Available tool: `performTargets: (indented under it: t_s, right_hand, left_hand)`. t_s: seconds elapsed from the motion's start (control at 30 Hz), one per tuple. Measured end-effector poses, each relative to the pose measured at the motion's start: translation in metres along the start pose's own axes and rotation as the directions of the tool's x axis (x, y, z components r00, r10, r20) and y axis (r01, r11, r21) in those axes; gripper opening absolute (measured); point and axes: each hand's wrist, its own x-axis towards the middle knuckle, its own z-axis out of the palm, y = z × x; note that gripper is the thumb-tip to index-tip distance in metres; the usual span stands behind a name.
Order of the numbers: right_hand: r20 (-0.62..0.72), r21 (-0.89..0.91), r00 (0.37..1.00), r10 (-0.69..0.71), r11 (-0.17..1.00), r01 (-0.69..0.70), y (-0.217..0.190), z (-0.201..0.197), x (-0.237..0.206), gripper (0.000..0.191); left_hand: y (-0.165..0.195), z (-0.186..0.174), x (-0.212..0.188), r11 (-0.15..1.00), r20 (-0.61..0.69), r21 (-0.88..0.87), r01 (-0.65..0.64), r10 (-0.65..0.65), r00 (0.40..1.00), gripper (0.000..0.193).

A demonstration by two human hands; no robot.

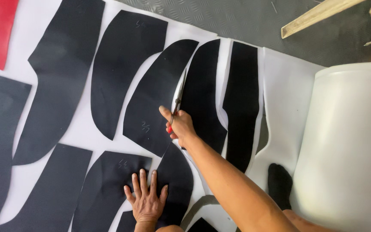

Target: The person uses scissors to cut black material laid on a white sheet on the floor. They hold the material with one hand and cut along marked outlines with the other, separating individual pieces and stacking them.

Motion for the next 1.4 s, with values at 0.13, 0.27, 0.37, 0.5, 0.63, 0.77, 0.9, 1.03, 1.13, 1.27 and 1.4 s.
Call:
performTargets:
  t_s: [0.13, 0.27, 0.37, 0.5, 0.63, 0.77, 0.9, 1.03, 1.13, 1.27, 1.4]
  right_hand:
    - [-0.009, 0.039, 1.000, 0.029, 0.999, -0.029, -0.016, -0.003, 0.015, 0.048]
    - [-0.042, 0.031, 0.998, -0.055, 0.998, 0.057, -0.020, -0.003, 0.018, 0.046]
    - [-0.033, 0.035, 0.998, -0.048, 0.998, 0.049, -0.024, -0.003, 0.018, 0.046]
    - [-0.033, 0.069, 0.999, 0.038, 0.997, -0.036, -0.039, -0.004, 0.029, 0.043]
    - [-0.061, 0.070, 0.998, -0.003, 0.998, 0.008, -0.051, -0.005, 0.046, 0.049]
    - [-0.094, 0.060, 0.992, -0.079, 0.995, 0.085, -0.052, -0.003, 0.055, 0.060]
    - [-0.053, 0.082, 0.998, -0.017, 0.996, 0.021, -0.057, -0.005, 0.061, 0.059]
    - [-0.056, 0.148, 0.998, 0.017, 0.989, -0.008, -0.069, -0.009, 0.075, 0.058]
    - [-0.079, 0.162, 0.997, -0.026, 0.986, 0.039, -0.075, -0.009, 0.086, 0.063]
    - [-0.069, 0.201, 0.996, -0.060, 0.977, 0.073, -0.079, -0.009, 0.091, 0.060]
    - [-0.085, 0.221, 0.996, 0.029, 0.975, -0.010, -0.094, -0.015, 0.094, 0.050]
  left_hand:
    - [0.000, 0.003, 0.000, 0.994, -0.140, -0.099, -0.047, 0.033, 0.990, 0.068]
    - [-0.001, 0.004, 0.000, 0.999, -0.051, -0.050, -0.015, 0.012, 0.999, 0.069]
    - [-0.001, 0.006, 0.001, 1.000, 0.025, -0.013, 0.018, -0.018, 1.000, 0.071]
    - [-0.002, 0.007, 0.000, 0.993, -0.148, -0.108, -0.048, 0.032, 0.988, 0.067]
    - [-0.001, 0.006, 0.001, 0.997, -0.110, -0.072, -0.022, 0.014, 0.994, 0.068]
    - [0.000, 0.003, 0.004, 1.000, -0.056, 0.006, 0.003, -0.003, 0.998, 0.067]
    - [0.001, -0.001, 0.006, 0.999, 0.001, 0.030, 0.024, -0.024, 1.000, 0.069]
    - [0.002, 0.000, 0.007, 0.999, 0.003, 0.035, 0.035, -0.035, 0.999, 0.070]
    - [0.001, 0.004, 0.007, 0.999, -0.066, 0.043, 0.011, -0.008, 0.998, 0.066]
    - [-0.003, 0.014, 0.007, 0.995, 0.047, 0.097, 0.036, -0.041, 0.998, 0.070]
    - [-0.008, 0.028, 0.004, 0.999, -0.171, -0.011, -0.036, 0.034, 0.985, 0.068]
